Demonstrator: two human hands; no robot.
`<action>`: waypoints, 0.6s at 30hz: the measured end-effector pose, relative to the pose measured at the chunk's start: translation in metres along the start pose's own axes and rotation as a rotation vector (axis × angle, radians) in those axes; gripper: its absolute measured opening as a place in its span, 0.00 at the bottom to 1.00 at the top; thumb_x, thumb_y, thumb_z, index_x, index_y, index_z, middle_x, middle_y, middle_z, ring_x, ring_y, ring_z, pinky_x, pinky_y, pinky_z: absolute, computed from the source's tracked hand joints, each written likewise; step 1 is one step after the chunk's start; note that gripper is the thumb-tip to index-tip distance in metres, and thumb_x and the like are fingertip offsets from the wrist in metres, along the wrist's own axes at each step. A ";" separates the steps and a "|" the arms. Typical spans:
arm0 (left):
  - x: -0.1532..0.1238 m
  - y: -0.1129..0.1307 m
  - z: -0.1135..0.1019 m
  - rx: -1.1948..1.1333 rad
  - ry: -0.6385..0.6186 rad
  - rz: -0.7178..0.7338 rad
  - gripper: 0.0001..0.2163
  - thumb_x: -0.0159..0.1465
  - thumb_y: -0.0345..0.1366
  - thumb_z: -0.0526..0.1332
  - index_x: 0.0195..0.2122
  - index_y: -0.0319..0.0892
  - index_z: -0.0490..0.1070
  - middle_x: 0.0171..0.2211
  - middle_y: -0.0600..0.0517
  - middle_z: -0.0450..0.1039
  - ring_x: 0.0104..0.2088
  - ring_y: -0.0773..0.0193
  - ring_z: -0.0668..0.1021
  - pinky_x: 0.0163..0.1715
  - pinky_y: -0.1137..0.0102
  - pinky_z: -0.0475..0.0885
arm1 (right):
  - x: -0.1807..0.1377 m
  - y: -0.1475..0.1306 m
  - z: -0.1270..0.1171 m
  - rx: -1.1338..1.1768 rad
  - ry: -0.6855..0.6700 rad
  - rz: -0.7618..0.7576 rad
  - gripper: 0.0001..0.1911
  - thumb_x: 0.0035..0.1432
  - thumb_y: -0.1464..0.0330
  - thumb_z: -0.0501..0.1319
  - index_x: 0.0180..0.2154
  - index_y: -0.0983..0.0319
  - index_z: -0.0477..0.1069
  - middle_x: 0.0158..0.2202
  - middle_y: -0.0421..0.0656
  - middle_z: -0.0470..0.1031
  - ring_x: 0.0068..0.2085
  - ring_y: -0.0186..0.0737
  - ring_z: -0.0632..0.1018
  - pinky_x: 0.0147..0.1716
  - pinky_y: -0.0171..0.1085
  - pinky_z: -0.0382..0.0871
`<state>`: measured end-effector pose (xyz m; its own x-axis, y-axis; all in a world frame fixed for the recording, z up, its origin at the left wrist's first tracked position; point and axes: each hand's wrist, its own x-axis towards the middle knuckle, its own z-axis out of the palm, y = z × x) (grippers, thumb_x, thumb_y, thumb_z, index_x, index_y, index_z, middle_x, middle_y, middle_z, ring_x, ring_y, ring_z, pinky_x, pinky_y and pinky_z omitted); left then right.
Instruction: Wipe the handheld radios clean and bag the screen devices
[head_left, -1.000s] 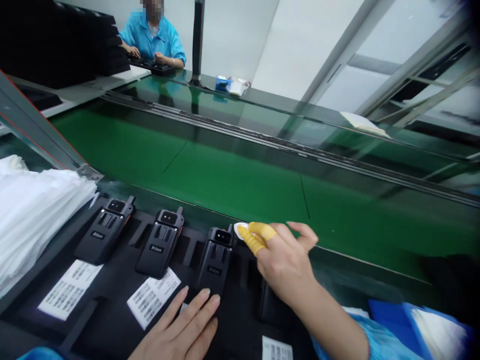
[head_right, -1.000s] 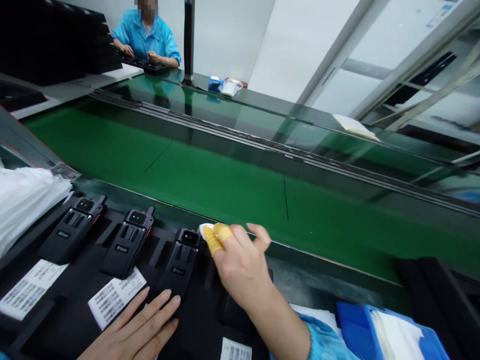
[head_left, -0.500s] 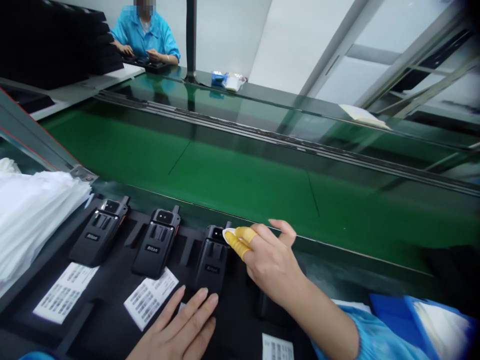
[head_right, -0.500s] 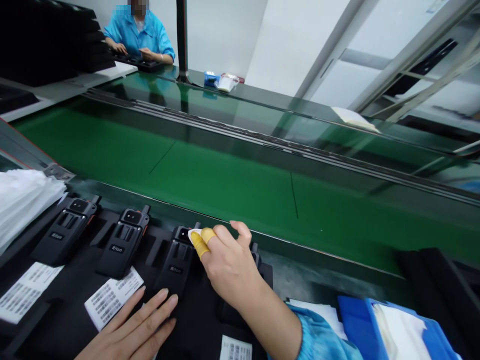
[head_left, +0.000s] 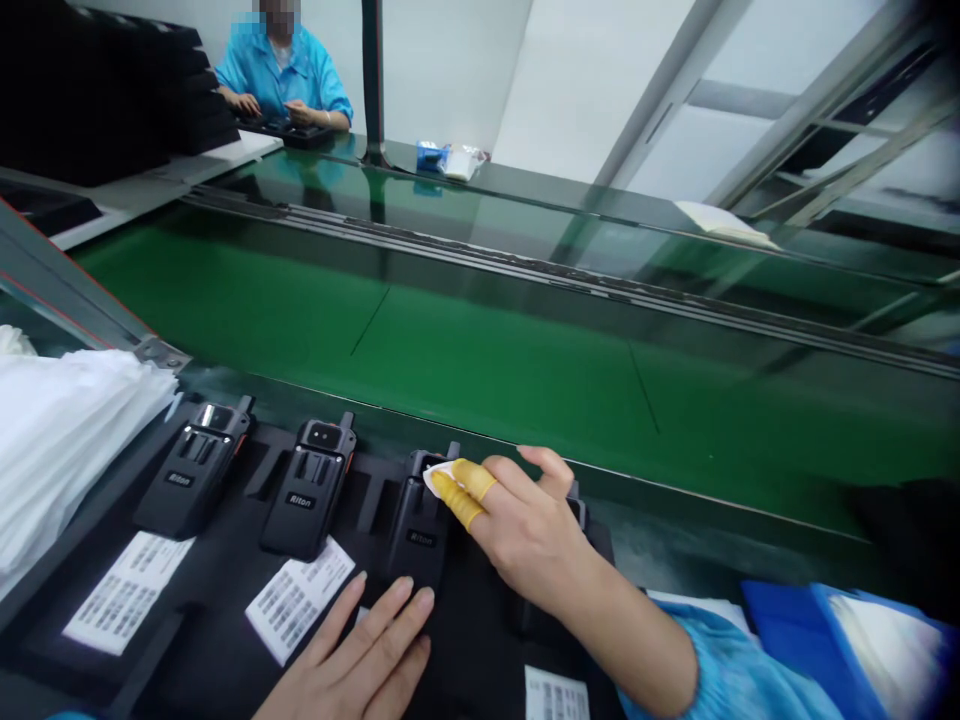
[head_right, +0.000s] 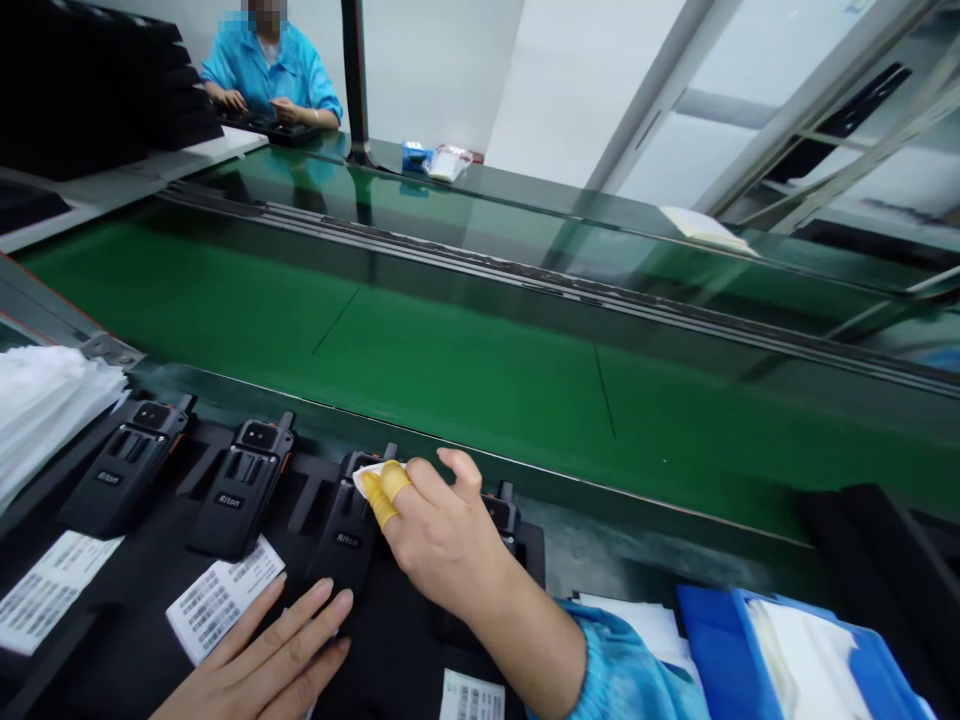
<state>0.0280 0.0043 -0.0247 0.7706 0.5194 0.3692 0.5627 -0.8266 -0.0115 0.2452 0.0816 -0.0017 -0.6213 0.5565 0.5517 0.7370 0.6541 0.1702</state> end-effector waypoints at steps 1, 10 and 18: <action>0.000 0.000 0.000 0.003 -0.002 0.000 0.14 0.64 0.47 0.56 0.43 0.45 0.74 0.50 0.53 0.73 0.62 0.63 0.58 0.64 0.63 0.38 | -0.004 0.003 -0.001 -0.006 0.008 0.001 0.10 0.57 0.75 0.56 0.34 0.58 0.74 0.33 0.37 0.73 0.38 0.35 0.69 0.51 0.46 0.45; 0.000 0.000 0.002 0.006 0.003 -0.001 0.14 0.64 0.47 0.56 0.42 0.45 0.75 0.50 0.53 0.74 0.58 0.62 0.63 0.64 0.62 0.39 | 0.003 0.015 -0.008 -0.132 0.064 0.146 0.14 0.57 0.77 0.54 0.25 0.58 0.73 0.30 0.38 0.73 0.35 0.36 0.67 0.49 0.46 0.46; 0.001 -0.001 0.001 0.008 0.018 0.005 0.15 0.64 0.48 0.56 0.42 0.45 0.75 0.49 0.53 0.75 0.56 0.63 0.65 0.64 0.62 0.39 | 0.016 -0.002 0.003 -0.035 -0.018 0.096 0.09 0.56 0.75 0.58 0.27 0.59 0.73 0.29 0.39 0.71 0.35 0.38 0.66 0.49 0.48 0.46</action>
<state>0.0288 0.0058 -0.0251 0.7681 0.5112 0.3856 0.5613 -0.8273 -0.0213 0.2325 0.0906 0.0042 -0.5516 0.6252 0.5522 0.8021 0.5791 0.1456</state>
